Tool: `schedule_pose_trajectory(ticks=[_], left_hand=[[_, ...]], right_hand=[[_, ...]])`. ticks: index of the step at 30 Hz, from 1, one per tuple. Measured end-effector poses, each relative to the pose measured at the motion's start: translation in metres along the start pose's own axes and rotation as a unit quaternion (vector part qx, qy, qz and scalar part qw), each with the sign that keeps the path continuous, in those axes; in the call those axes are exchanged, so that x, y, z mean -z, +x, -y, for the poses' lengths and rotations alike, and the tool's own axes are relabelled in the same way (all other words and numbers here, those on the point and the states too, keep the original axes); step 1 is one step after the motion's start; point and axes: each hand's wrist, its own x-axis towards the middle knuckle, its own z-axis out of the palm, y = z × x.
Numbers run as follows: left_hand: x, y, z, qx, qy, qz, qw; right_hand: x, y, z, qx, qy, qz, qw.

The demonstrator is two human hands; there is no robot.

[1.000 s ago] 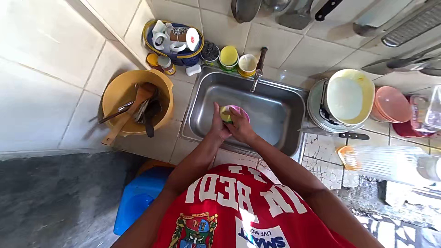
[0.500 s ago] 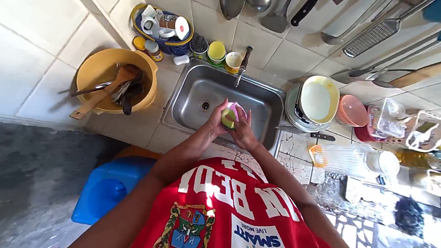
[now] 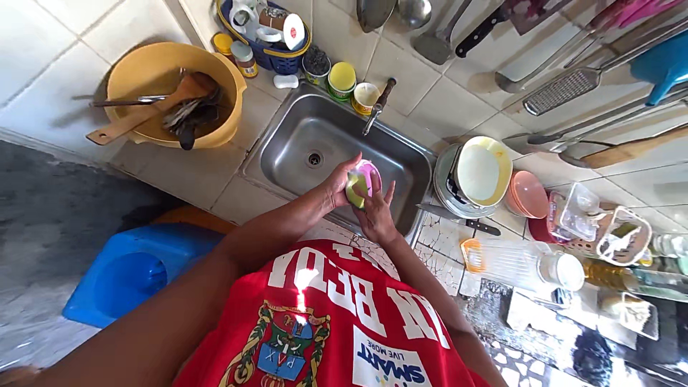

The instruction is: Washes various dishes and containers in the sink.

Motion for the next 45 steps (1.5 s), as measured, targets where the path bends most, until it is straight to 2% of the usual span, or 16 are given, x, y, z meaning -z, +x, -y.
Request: schedule_pose_trajectory(ticks=[2, 4, 8, 12, 15, 17, 19, 20, 23, 25, 29, 32, 36, 39, 42, 45], left_hand=[[0.004, -0.005, -0.004, -0.004, -0.008, -0.021, 1.0], [0.009, -0.006, -0.002, 0.001, -0.005, -0.005, 1.0], [0.006, 0.002, 0.012, 0.024, 0.012, 0.045, 0.999], [-0.004, 0.011, 0.009, 0.036, 0.011, 0.017, 0.999], [-0.004, 0.004, -0.005, 0.02, 0.003, -0.023, 1.0], [0.013, 0.025, 0.002, 0.015, -0.026, -0.022, 0.999], [0.064, 0.084, 0.038, -0.009, -0.082, 0.113, 0.99], [0.076, 0.106, 0.054, -0.003, -0.1, 0.137, 0.985], [0.067, 0.117, 0.064, 0.032, -0.113, 0.119, 0.986], [0.06, 0.116, 0.061, 0.047, -0.107, 0.106, 0.988], [0.07, 0.121, 0.052, -0.009, -0.104, 0.083, 0.991], [0.08, 0.122, 0.049, -0.023, -0.111, 0.089, 0.989], [0.071, 0.12, 0.055, 0.003, -0.097, 0.116, 0.989], [0.064, 0.125, 0.056, 0.018, -0.095, 0.108, 0.989], [0.067, 0.13, 0.05, -0.006, -0.103, 0.082, 0.991], [0.079, 0.128, 0.046, -0.023, -0.103, 0.09, 0.99]], right_hand=[[0.01, -0.017, -0.004, 0.0, -0.007, 0.05, 0.999], [0.021, -0.026, -0.015, -0.021, -0.075, 0.083, 0.993], [0.018, -0.01, -0.029, -0.042, -0.195, 0.036, 0.979], [-0.002, 0.006, -0.004, -0.047, -0.06, -0.018, 0.997], [0.005, -0.009, 0.005, -0.028, 0.019, 0.031, 0.999], [0.017, -0.02, -0.004, -0.019, -0.018, 0.062, 0.998], [0.024, -0.021, -0.019, -0.024, -0.088, 0.052, 0.994], [0.025, -0.018, -0.025, -0.03, -0.124, 0.045, 0.991], [0.013, -0.001, -0.03, -0.052, -0.167, 0.026, 0.984], [-0.001, 0.007, -0.019, -0.052, -0.111, 0.0, 0.992], [-0.003, -0.005, 0.0, -0.01, -0.015, 0.04, 0.999], [0.01, -0.017, -0.013, -0.012, -0.062, 0.064, 0.996], [0.008, -0.007, -0.035, -0.056, -0.159, 0.02, 0.985], [-0.005, 0.003, -0.022, -0.043, -0.117, 0.0, 0.992], [-0.005, -0.007, -0.006, -0.005, -0.043, 0.035, 0.998], [0.01, -0.02, -0.017, -0.008, -0.064, 0.058, 0.996]])
